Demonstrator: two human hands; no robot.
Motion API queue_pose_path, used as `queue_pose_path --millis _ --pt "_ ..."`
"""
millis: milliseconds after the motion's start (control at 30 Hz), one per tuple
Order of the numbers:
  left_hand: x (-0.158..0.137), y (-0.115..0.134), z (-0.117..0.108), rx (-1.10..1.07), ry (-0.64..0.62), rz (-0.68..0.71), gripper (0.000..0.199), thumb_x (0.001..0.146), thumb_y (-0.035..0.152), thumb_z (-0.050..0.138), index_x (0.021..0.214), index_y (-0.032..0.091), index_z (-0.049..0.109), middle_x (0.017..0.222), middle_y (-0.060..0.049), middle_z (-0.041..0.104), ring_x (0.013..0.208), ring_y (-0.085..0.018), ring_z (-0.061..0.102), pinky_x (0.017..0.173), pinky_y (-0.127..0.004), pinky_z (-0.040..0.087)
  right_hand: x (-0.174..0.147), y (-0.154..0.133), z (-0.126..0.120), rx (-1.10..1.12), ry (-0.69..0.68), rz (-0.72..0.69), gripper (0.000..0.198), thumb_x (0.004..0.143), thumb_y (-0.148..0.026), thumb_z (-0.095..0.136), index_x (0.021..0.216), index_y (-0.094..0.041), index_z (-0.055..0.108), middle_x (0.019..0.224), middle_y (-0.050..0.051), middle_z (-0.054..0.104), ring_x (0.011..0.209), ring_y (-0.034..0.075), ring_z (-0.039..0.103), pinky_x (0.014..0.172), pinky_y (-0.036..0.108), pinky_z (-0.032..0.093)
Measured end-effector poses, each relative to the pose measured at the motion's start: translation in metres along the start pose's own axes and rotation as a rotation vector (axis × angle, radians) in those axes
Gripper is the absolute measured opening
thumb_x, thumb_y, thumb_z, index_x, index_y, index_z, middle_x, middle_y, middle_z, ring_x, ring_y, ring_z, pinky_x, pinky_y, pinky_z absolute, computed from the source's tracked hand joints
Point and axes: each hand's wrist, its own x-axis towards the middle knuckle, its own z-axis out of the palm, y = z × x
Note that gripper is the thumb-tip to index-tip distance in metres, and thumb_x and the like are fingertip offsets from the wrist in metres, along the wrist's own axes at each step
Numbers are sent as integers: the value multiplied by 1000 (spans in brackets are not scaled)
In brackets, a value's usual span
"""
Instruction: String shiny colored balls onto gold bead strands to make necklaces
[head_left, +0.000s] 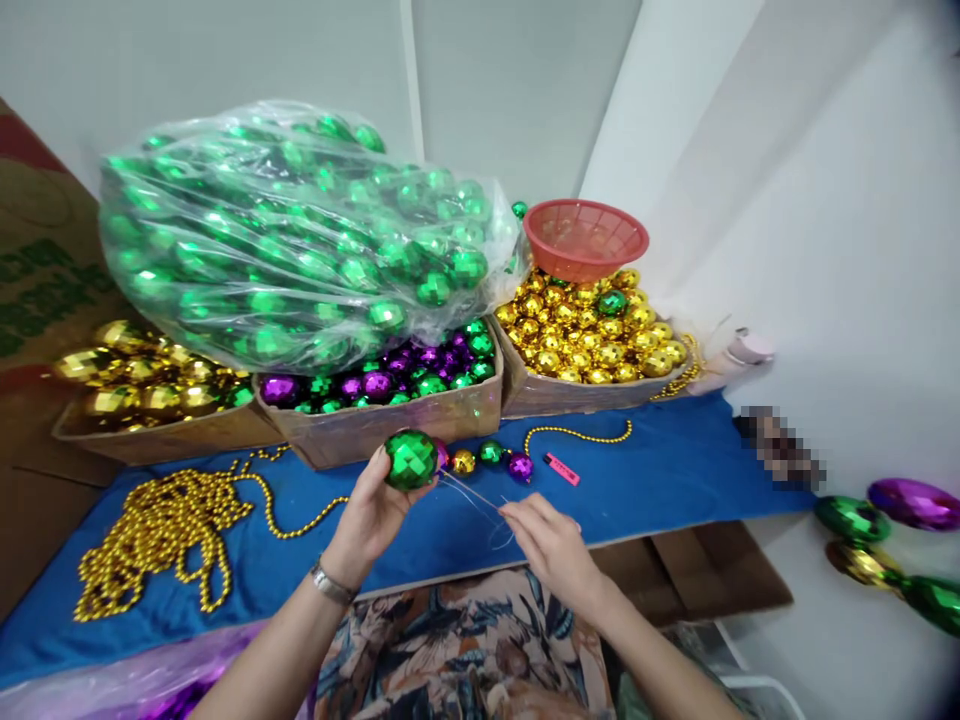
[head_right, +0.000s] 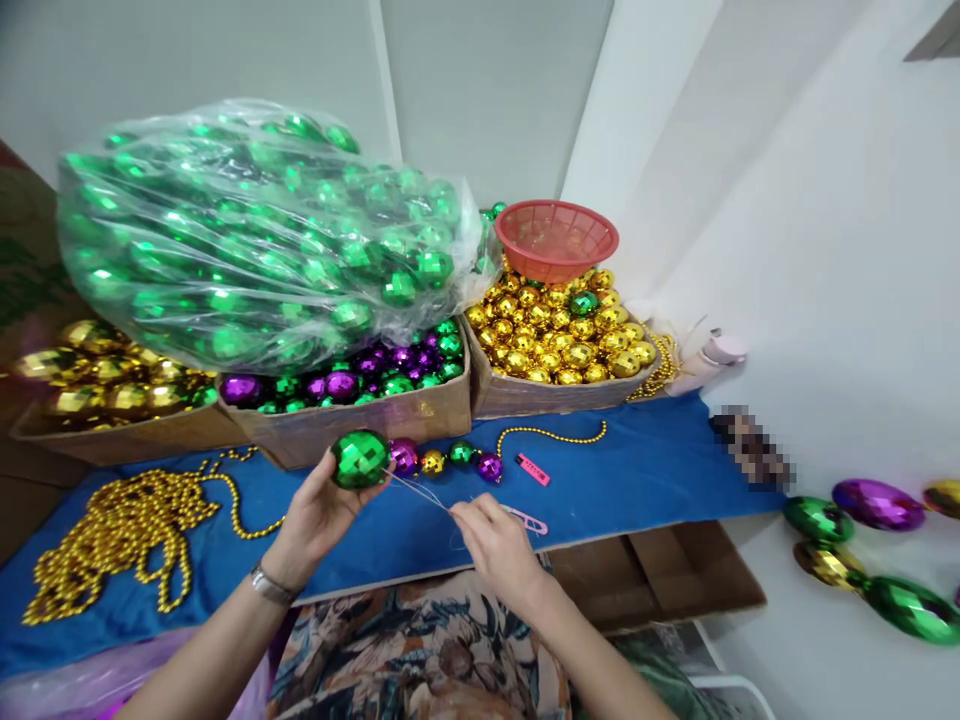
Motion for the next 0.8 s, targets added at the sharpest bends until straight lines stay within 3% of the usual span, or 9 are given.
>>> queue_pose_path --millis 133,533,633,800 --pt "-1 4 5 -150 83 -69 35 81 44 65 106 20 63 111 -8 70 101 -28 67 88 -47 55 -11 -4 9 8 -42 -18 24 98 -15 39 112 -18 58 88 5 60 78 15 63 73 26 54" --pt "-5 6 10 -154 60 -55 35 83 46 62 107 20 64 110 -8 71 101 -28 67 87 -46 56 -17 0 18 2 -102 36 24 97 -12 40 113 -20 57 90 5 57 80 15 62 75 27 52" --pt "-9 -2 8 -74 8 -16 37 81 46 65 112 23 62 116 -7 68 104 -27 66 88 -46 56 -13 -4 22 43 -85 50 25 98 -13 37 111 -19 57 90 6 58 81 16 62 74 28 52" --pt "-24 -19 14 49 -182 1 58 79 38 69 133 30 49 126 -9 61 109 -28 62 92 -49 52 -2 -13 32 149 6 88 21 99 -16 39 102 -19 59 88 5 59 77 16 60 72 28 50"
